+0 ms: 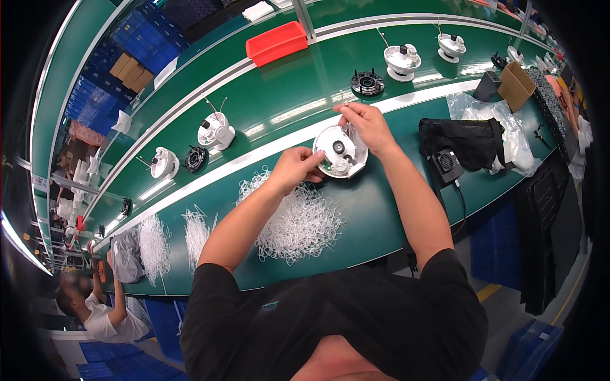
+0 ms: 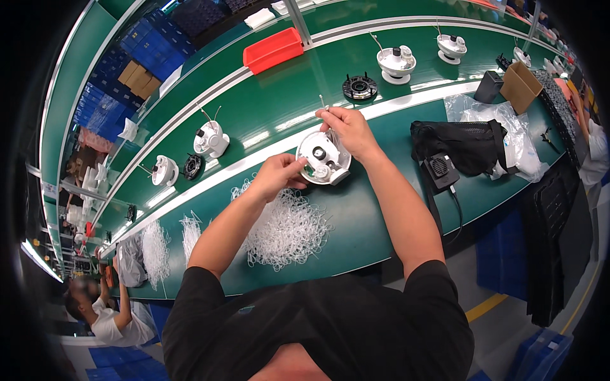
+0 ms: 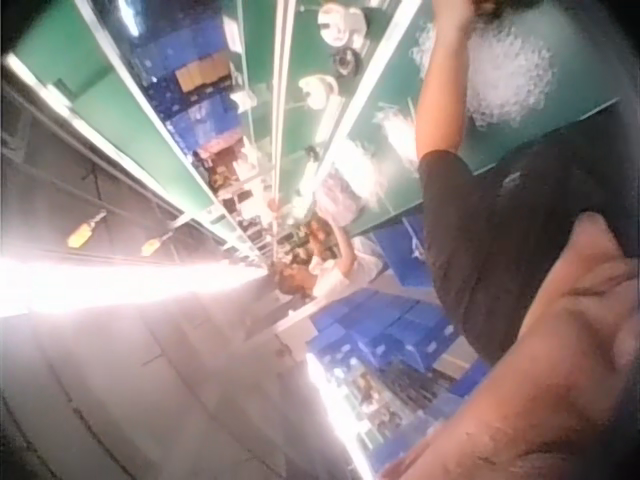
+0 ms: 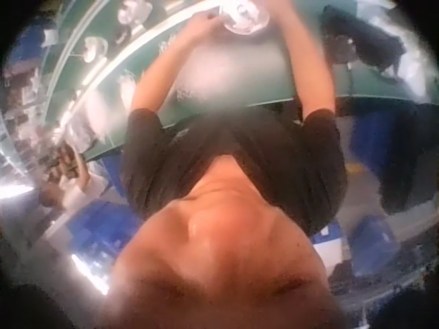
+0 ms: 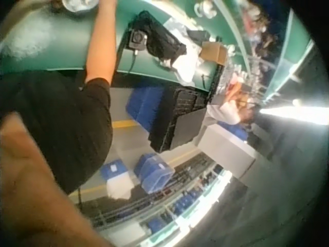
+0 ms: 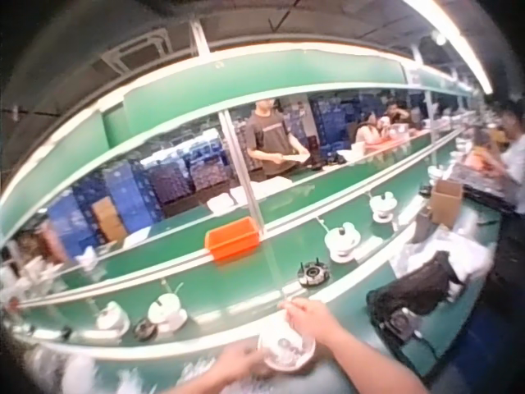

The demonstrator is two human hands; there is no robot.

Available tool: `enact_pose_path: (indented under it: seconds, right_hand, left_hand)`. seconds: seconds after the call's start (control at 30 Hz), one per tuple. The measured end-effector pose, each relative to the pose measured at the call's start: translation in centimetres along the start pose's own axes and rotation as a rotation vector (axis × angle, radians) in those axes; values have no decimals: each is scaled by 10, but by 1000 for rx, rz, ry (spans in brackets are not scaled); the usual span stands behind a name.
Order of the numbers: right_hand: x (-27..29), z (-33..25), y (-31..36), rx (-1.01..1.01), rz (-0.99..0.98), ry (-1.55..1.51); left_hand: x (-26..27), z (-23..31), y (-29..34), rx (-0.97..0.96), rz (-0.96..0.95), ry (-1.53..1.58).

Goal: The person assembles small white electronic devices on a green workbench. They pick up the devices, insert small white plastic components into them, and place the finished units on the table. The person also handles a pile of white zip ties, separating and organizing them.

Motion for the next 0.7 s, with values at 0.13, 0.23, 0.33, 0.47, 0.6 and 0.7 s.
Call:
enact_pose_path:
  seconds: [0.13,0.23,0.33,0.47,0.6,0.7]
  right_hand:
    - [2,-7,2,96,-1,416]
    - [-4,-7,5,245,-10,527]
    - [-12,-20,8,254,-37,558]
    - [-9,-21,10,193,-37,571]
    - [-8,-16,9,163,-17,491]
    - [-9,-15,10,172,-23,510]
  left_hand:
    - [23,18,-17,-297,85,-30]
    - [15,45,-23,-397,107,6]
    - [11,53,-34,-467,117,89]
    - [2,59,-42,-546,73,238]
    - [-8,59,-44,-568,-1,365]
    - [-8,52,-48,-515,-25,280]
Point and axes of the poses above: each hand's wrist, its own y-axis away from the middle knuckle, its own x-axis out of the back of the hand, z = x × y, the point moved 4 cm from there along -y, towards the middle knuckle, and after that the axes turned 3 degrees about y, right-handed, at the moved point
